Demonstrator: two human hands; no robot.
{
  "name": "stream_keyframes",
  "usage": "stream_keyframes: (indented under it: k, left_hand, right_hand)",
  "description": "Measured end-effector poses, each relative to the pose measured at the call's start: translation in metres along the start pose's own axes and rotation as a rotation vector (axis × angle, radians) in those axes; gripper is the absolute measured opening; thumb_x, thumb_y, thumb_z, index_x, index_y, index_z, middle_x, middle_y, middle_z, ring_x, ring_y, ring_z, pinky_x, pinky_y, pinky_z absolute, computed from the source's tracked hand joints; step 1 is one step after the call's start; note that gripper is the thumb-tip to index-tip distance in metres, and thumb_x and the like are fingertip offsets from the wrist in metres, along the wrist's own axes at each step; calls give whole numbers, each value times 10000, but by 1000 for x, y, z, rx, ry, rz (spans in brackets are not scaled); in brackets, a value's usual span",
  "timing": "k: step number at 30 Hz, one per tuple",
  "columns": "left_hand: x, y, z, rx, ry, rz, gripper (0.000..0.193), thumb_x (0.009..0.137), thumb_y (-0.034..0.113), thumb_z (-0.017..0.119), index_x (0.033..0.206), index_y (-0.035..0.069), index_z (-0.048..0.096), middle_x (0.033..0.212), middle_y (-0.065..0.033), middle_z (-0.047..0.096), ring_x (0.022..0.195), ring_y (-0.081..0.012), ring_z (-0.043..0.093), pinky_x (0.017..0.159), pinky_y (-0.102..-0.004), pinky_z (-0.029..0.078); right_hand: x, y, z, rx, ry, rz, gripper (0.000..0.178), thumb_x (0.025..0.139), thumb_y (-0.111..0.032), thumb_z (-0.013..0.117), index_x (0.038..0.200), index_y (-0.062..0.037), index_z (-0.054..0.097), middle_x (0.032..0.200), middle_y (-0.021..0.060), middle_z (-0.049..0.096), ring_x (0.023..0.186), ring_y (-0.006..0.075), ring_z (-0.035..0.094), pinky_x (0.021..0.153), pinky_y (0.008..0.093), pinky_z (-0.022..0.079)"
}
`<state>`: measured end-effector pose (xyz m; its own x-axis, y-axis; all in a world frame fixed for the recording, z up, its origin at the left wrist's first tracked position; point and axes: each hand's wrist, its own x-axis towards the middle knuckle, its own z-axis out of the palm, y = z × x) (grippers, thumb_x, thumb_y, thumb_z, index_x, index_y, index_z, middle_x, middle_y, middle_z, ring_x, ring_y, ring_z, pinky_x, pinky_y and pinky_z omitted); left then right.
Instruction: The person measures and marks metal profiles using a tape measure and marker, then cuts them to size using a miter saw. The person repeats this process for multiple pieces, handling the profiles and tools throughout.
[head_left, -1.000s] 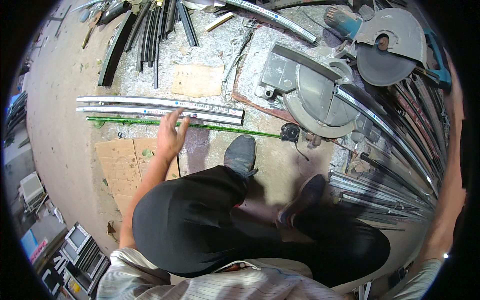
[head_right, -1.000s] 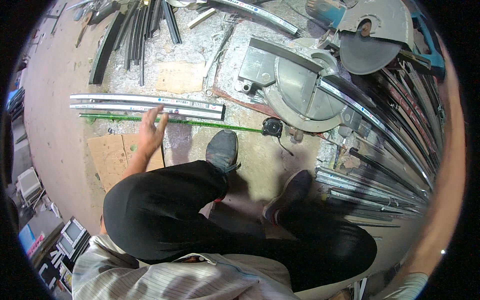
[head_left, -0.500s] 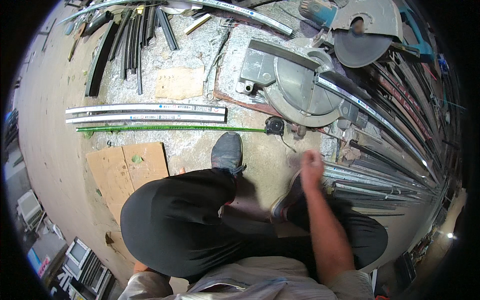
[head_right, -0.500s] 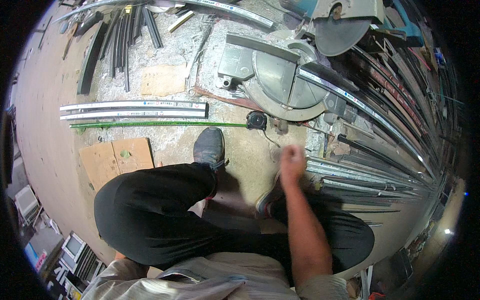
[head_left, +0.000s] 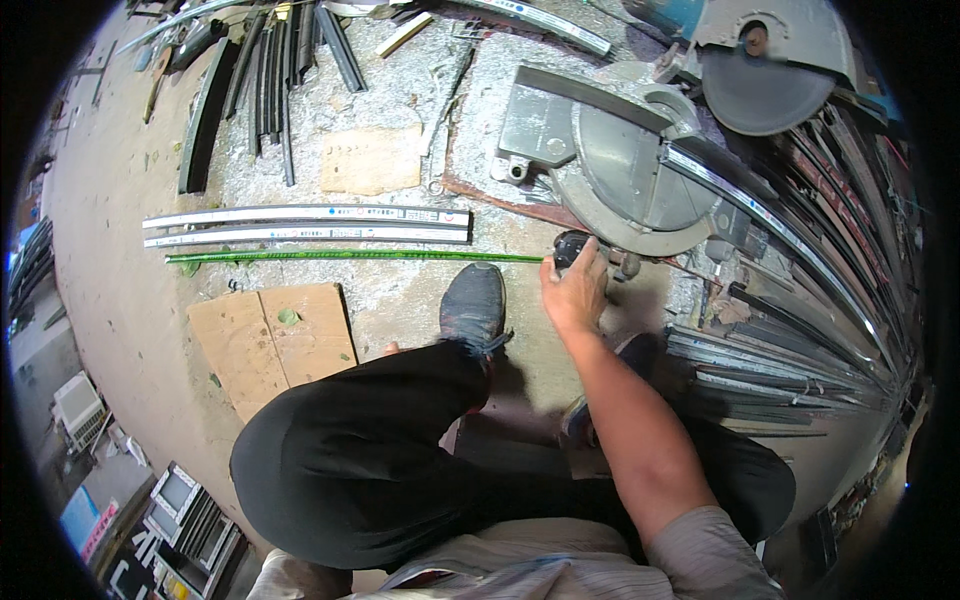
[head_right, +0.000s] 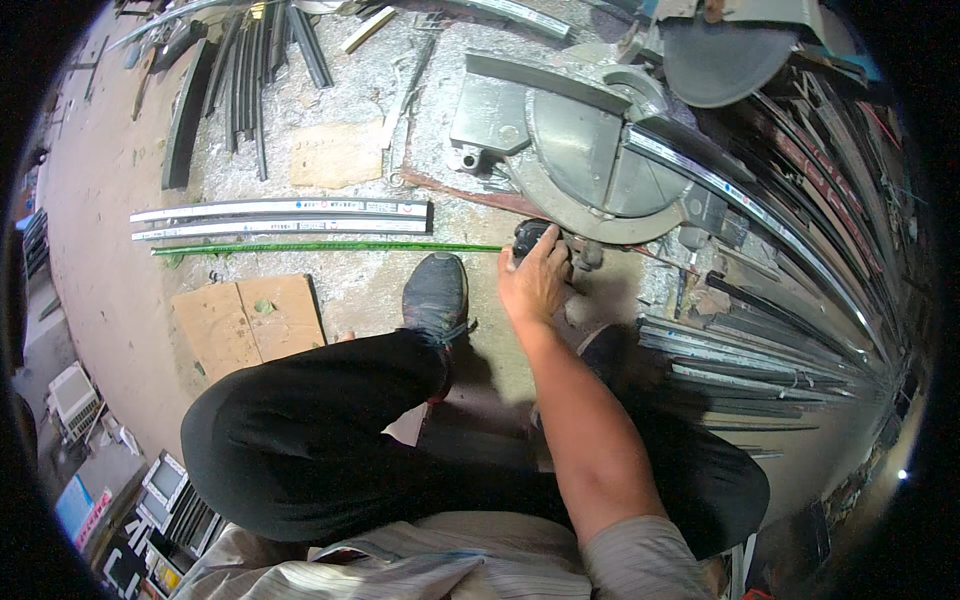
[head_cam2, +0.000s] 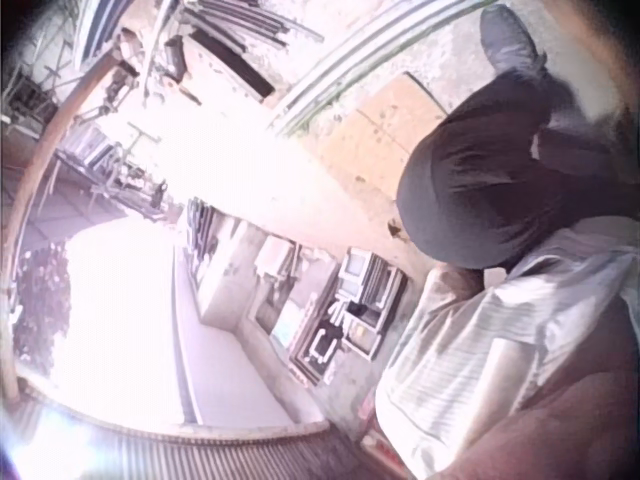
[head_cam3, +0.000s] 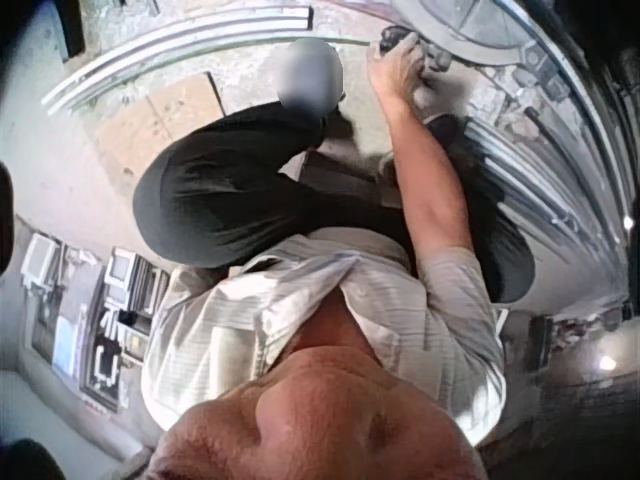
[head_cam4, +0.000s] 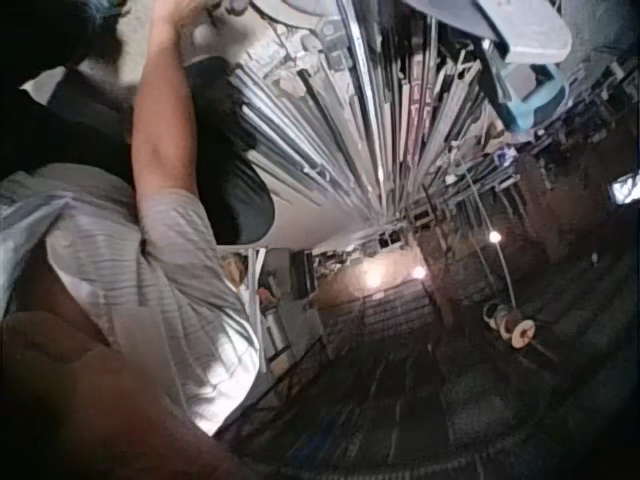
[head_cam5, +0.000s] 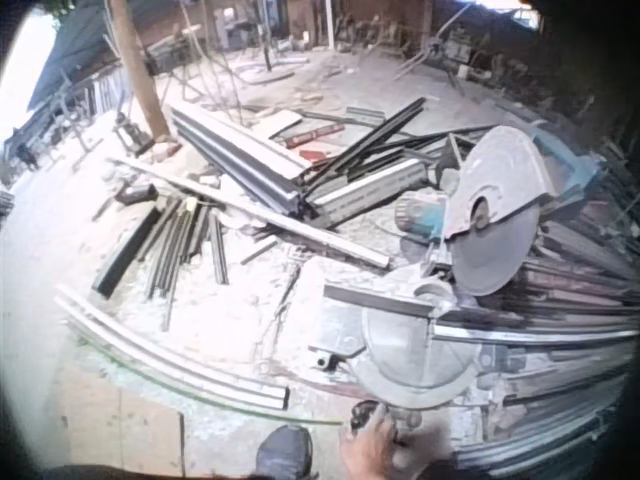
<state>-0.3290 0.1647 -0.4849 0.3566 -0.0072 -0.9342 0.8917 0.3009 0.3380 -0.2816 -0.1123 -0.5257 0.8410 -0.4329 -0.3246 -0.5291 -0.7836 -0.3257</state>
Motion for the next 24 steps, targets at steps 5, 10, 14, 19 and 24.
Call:
stream_keyframes:
  k: [5,10,14,19,24]
  left_hand:
    - [-6,-5,0,4,15,46,461,1111,423,660,1326,19,712,1105,-87,755,953,-197,667,877,-373,525]
    - [-12,-22,-5,24,66,79,453,1111,418,660,1323,21,710,1080,-78,754,921,-185,661,847,-366,523]
    - [-4,-4,-1,43,28,132,446,1112,414,660,1320,23,709,1060,-71,753,895,-176,656,823,-360,522]
    - [-17,-1,-10,33,67,197,438,1112,409,660,1317,25,708,1035,-62,751,864,-165,650,793,-354,521]
    - [-7,-8,-6,77,81,261,621,1086,629,587,1243,52,756,1046,-125,783,963,-255,718,925,-424,556]
  right_hand:
    - [22,7,12,35,-41,99,990,866,-421,880,1609,-8,374,1501,282,555,1390,447,567,1128,533,497]
    - [23,10,39,64,-68,185,956,857,-385,872,1613,-103,361,1561,223,538,1383,453,593,1123,547,503]
    - [29,2,3,36,-165,275,864,878,-386,840,1546,-106,369,1519,227,550,1273,505,653,1014,613,548]
    - [22,34,33,-23,-76,41,862,850,-374,823,1560,-97,420,1525,250,540,1318,491,627,1051,579,541]
    - [-14,-11,-48,-38,-315,118,808,799,-352,849,1464,-121,452,1393,261,614,1243,480,663,1034,552,548]
